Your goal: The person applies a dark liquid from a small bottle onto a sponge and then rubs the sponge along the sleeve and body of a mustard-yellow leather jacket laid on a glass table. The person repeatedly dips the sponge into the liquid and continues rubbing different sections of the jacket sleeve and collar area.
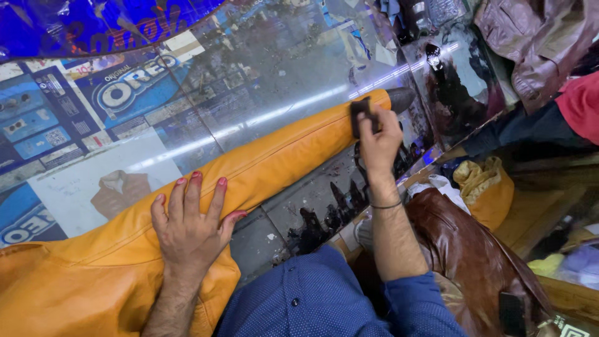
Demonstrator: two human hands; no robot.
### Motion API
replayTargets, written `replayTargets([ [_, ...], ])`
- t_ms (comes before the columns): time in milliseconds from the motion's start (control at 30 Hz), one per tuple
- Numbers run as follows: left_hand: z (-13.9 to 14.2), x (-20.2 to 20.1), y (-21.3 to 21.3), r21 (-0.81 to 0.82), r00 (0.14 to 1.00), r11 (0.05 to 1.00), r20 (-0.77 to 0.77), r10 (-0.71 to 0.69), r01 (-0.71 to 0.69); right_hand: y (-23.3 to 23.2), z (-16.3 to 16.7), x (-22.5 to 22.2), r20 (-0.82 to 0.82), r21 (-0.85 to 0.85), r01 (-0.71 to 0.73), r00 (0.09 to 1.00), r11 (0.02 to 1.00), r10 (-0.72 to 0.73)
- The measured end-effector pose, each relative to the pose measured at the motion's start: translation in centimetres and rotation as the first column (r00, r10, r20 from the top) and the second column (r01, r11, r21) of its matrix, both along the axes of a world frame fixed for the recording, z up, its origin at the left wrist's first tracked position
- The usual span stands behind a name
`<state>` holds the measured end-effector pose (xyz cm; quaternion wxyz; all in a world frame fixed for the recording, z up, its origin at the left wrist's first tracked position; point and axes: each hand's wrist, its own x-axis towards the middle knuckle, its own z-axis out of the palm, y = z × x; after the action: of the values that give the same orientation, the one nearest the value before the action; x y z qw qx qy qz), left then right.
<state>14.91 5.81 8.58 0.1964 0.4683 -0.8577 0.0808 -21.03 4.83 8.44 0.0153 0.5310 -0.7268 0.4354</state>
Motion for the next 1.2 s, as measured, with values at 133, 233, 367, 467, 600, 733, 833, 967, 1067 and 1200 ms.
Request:
replayTargets([
  [133,0.6,0.0,-0.1,0.020,1.000,1.000,-0.017,-0.004,0.005,1.2,-3.5,1.4,-0.092,-0.181,-0.305,0.952,0.935,0.293],
  [233,0.9,0.1,-0.3,0.088,1.000,0.996,-0.013,0.004,-0.003,2.8,-5.3,3.9,-0.187,-0.052,-0.522,0.843,0.852,0.505],
  [367,1.2,0.5,-1.1,0.141,1.000,0.990,-0.023,-0.006,0.009,2.1,-6.1,3.7,0.040,-0.117,-0.013,0.999,0.993,0.018],
  [467,1.3,0.8,-1.7,0.156,0.999,0.987,-0.040,-0.023,0.029,2.2,-6.6,3.7,-0.147,-0.131,-0.296,0.950,0.946,0.277],
  [600,0.8,1.1,-2.3,0.179,0.997,0.982,-0.056,-0.048,0.057,2.4,-6.7,3.3,0.035,-0.114,-0.080,0.996,0.990,0.084],
  [733,0.7,1.4,-2.8,0.198,0.997,0.979,-0.070,-0.040,0.053,2.2,-5.0,3.9,-0.092,-0.093,-0.284,0.957,0.954,0.276],
  [833,1.3,0.7,-2.7,0.244,0.999,0.970,-0.042,-0.002,0.012,1.5,-3.5,3.8,-0.160,-0.018,-0.559,0.820,0.829,0.550],
  [967,1.0,-3.1,-0.8,0.137,0.998,0.990,0.055,0.027,-0.034,0.4,-3.4,2.9,0.109,-0.096,-0.111,0.987,0.989,0.121],
  [1067,-0.3,-5.3,-0.4,0.195,0.994,0.978,0.064,-0.089,0.075,-0.6,-3.7,2.0,-0.043,-0.152,-0.323,0.946,0.934,0.320],
  [1200,-1.7,-4.2,-2.1,0.276,0.990,0.951,-0.004,-0.144,0.140,-0.9,-3.1,2.0,-0.003,-0.108,-0.177,0.984,0.978,0.177],
])
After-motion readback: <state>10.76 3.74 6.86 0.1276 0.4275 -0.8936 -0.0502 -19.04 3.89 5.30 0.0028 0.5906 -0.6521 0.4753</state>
